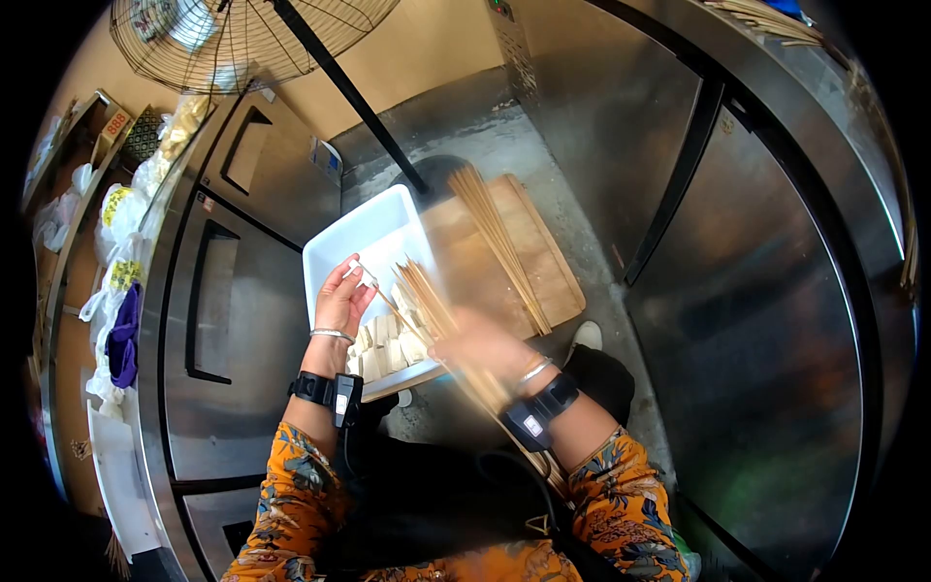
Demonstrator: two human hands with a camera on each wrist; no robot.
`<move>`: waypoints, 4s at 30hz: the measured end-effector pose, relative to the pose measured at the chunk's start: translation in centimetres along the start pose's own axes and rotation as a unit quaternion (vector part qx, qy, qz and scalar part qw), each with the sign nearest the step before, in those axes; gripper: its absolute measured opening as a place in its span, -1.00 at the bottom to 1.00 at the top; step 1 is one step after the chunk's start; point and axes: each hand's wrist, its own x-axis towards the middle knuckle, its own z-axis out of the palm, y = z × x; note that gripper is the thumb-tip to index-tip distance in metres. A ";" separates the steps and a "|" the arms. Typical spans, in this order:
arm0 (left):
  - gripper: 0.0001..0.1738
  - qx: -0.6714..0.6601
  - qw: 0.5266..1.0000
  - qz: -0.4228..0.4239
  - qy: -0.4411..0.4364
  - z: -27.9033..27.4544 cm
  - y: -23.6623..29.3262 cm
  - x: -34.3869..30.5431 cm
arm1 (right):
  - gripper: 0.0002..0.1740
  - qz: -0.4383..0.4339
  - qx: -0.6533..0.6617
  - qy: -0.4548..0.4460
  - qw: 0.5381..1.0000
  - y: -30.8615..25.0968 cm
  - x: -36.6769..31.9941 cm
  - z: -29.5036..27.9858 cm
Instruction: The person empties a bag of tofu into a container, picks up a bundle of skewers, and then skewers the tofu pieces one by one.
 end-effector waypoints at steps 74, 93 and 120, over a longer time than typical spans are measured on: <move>-0.50 0.769 0.636 0.033 -0.046 3.1 -3.5 -2.4 | -0.57 -0.025 0.088 0.091 0.992 -0.4 -0.8 -1.4; -0.70 -0.107 0.992 -0.067 -0.032 -1.3 -0.7 -1.0 | -0.34 0.023 0.018 0.025 0.999 0.5 0.6 0.0; -0.73 0.214 0.973 0.088 -0.016 -0.4 1.4 -2.5 | -0.37 -0.010 0.011 0.059 0.998 0.8 0.2 0.0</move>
